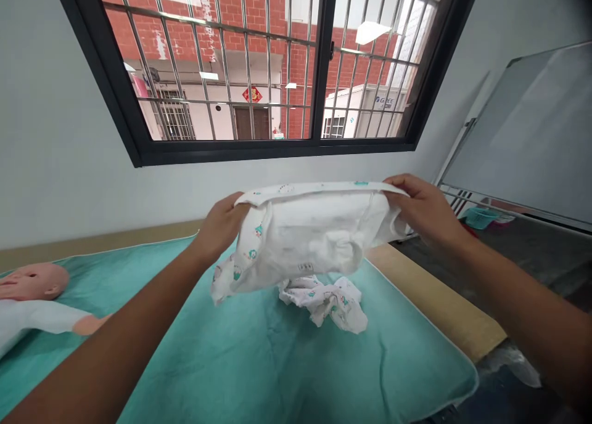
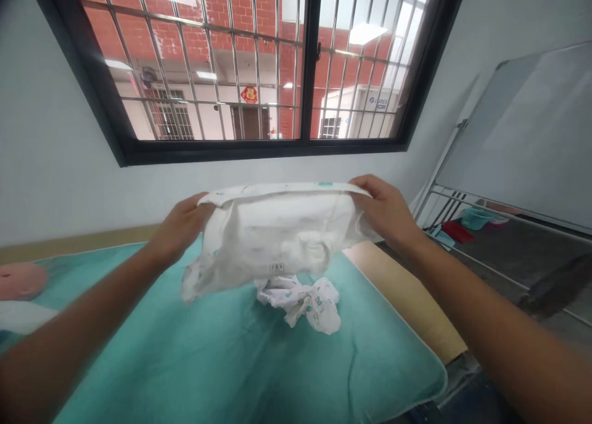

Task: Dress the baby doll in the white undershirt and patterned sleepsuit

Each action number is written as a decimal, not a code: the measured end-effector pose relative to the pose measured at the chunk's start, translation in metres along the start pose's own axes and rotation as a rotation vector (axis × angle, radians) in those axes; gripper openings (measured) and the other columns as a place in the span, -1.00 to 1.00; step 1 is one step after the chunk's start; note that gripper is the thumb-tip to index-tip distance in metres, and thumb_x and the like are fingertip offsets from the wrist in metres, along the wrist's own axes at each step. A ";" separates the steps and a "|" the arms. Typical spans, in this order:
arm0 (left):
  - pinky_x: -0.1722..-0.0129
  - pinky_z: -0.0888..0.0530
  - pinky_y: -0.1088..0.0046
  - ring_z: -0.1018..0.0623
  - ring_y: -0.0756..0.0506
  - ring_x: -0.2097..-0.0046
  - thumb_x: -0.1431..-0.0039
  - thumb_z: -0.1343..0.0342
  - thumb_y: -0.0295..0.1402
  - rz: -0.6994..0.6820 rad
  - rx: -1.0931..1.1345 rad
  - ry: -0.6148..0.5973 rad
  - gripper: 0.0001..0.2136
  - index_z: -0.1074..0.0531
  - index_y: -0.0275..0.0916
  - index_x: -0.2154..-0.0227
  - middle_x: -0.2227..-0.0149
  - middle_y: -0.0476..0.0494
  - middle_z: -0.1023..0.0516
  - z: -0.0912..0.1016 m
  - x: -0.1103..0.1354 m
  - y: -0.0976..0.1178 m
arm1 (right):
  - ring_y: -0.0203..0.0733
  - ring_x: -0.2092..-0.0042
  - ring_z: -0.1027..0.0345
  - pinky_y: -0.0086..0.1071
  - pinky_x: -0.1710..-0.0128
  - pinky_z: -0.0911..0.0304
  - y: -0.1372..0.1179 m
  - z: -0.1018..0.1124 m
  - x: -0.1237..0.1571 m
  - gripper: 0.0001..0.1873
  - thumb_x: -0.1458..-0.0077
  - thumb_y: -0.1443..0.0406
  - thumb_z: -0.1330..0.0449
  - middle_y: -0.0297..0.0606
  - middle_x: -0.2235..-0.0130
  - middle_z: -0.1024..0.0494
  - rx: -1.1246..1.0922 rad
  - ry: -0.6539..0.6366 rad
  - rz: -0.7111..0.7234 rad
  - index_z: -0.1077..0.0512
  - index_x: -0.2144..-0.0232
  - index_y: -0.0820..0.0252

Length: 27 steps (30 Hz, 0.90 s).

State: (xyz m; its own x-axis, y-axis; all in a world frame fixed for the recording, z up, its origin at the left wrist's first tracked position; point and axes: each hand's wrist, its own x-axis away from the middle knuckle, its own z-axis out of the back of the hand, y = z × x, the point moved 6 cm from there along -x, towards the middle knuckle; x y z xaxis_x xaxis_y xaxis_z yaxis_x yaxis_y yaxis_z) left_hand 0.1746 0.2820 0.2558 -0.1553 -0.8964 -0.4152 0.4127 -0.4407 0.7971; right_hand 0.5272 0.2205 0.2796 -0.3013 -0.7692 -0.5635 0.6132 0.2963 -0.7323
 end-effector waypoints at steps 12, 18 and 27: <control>0.51 -0.20 0.57 -0.31 0.05 0.50 -0.17 0.00 -0.17 -0.044 -0.423 0.287 -0.71 -0.39 -0.28 0.50 0.55 0.06 -0.33 0.107 -0.036 0.008 | -0.19 0.30 -0.33 -0.37 0.34 -0.22 -0.046 -0.108 0.102 -0.74 -0.18 0.07 -0.09 -0.31 0.31 -0.46 -0.290 -0.716 -0.133 -0.38 0.31 0.13; 0.30 -0.33 0.43 -0.47 -0.10 0.27 -0.25 0.02 -0.14 -0.422 -0.873 -0.021 -0.70 -0.48 -0.25 0.31 0.33 -0.10 -0.53 0.041 -0.048 -0.002 | -0.28 0.32 -0.28 -0.41 0.33 -0.17 -0.088 -0.251 0.209 -0.89 -0.18 0.34 -0.02 -0.39 0.37 -0.43 -0.332 -0.875 0.123 -0.25 0.41 0.14; -0.06 -0.38 0.28 -0.42 -0.09 -0.07 -0.28 -0.01 -0.37 -0.423 -0.437 -0.381 -0.70 -0.33 -0.05 -0.06 -0.03 -0.07 -0.47 -0.029 0.140 -0.125 | -0.15 0.06 -0.40 -0.27 0.09 -0.34 -0.044 -0.244 0.205 -0.80 -0.23 0.22 -0.09 -0.24 0.09 -0.53 -0.876 -0.857 -0.222 -0.49 0.21 0.11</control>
State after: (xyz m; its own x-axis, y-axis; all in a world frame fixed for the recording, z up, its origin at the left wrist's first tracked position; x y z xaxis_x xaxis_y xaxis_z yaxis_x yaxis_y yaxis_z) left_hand 0.1269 0.2134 0.0851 -0.6513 -0.6421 -0.4044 0.5568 -0.7664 0.3203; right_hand 0.2597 0.1878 0.1029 0.4388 -0.8749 -0.2051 -0.1821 0.1369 -0.9737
